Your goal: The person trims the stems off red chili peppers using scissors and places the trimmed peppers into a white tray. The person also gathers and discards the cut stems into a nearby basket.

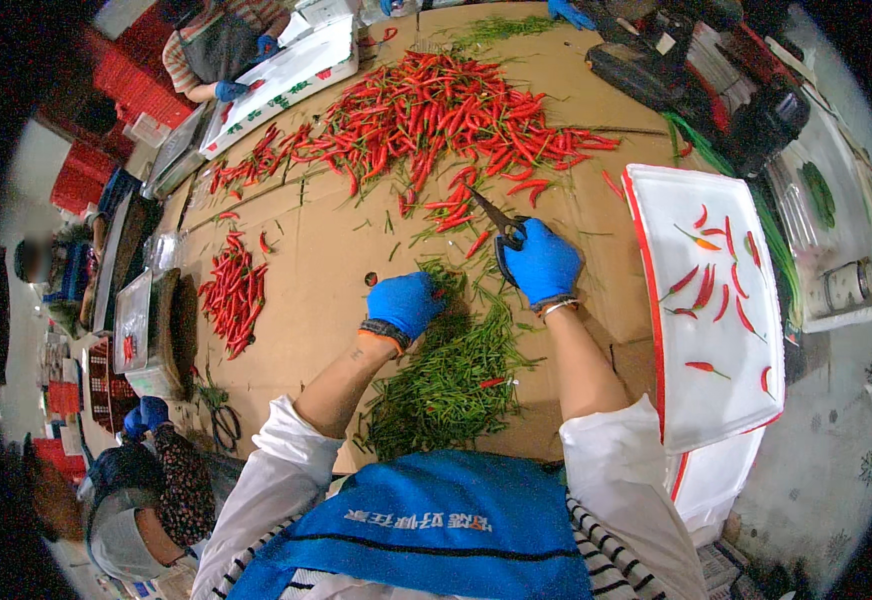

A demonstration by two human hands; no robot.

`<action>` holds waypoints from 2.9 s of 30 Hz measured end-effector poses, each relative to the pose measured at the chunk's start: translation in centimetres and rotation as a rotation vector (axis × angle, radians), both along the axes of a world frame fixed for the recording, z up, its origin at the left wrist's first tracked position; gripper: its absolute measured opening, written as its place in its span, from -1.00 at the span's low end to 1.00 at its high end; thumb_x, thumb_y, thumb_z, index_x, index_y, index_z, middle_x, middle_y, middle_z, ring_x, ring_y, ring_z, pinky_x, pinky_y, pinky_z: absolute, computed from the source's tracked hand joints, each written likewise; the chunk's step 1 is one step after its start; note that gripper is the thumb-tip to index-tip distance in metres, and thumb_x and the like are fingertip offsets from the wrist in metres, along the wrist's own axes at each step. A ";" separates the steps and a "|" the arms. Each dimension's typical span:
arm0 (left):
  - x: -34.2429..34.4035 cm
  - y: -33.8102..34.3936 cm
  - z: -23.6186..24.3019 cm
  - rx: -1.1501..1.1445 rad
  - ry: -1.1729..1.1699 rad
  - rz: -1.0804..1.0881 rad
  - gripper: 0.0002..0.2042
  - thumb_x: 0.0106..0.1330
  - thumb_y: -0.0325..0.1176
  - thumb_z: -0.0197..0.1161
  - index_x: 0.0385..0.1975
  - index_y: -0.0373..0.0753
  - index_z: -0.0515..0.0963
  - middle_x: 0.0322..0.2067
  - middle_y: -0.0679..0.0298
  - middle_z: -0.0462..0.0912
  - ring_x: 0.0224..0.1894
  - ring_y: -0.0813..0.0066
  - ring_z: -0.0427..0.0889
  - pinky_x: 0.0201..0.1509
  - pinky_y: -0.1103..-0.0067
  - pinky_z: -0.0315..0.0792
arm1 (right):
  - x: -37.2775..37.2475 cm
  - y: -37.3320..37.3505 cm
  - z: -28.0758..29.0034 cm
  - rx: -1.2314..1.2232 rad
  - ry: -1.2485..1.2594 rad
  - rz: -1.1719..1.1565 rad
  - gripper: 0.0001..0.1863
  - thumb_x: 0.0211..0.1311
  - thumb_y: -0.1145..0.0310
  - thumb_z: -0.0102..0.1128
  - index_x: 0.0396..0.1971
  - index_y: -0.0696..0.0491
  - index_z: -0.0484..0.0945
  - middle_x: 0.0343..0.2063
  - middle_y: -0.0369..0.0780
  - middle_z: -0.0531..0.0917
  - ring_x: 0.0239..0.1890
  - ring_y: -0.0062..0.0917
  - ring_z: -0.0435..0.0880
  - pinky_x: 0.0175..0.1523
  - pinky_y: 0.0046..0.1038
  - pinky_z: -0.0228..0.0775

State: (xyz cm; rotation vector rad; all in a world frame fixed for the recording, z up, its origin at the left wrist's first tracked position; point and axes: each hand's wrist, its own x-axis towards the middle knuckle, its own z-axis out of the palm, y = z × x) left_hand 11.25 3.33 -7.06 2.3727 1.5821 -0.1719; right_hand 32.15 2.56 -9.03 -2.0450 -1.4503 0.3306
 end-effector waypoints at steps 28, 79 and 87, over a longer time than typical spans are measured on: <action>23.6 -1.8 7.7 -0.175 -0.621 -0.623 -0.35 0.07 0.05 0.18 0.12 -0.19 0.29 -0.17 0.01 0.55 -0.19 0.11 0.57 -0.11 0.38 0.45 | 1.9 1.8 -4.7 0.025 0.348 0.137 -0.70 -0.06 0.22 0.21 -0.34 0.08 0.48 -0.46 -0.09 0.59 -0.42 -0.28 0.57 -0.34 -0.28 0.36; 7.5 7.9 1.7 -1.286 -1.929 0.821 -0.83 0.26 -0.22 0.17 -0.23 -0.11 0.49 -0.41 0.37 0.56 -0.62 0.80 0.38 -0.71 0.80 0.13 | 1.0 -0.1 0.6 0.262 0.176 -0.007 -0.60 -0.13 0.16 0.38 -0.35 0.09 0.47 -0.50 -0.14 0.56 -0.48 -0.30 0.58 -0.37 -0.34 0.42; 5.6 11.4 2.0 -0.905 -1.969 0.678 -0.83 0.27 -0.30 0.06 -0.30 -0.28 0.47 -0.39 0.21 0.56 -0.39 0.40 0.53 -0.32 0.61 0.44 | 1.1 0.2 -2.2 0.309 0.275 -0.073 -0.70 -0.03 0.23 0.35 -0.47 0.09 0.44 -0.65 -0.20 0.56 -0.60 -0.41 0.55 -0.48 -0.41 0.35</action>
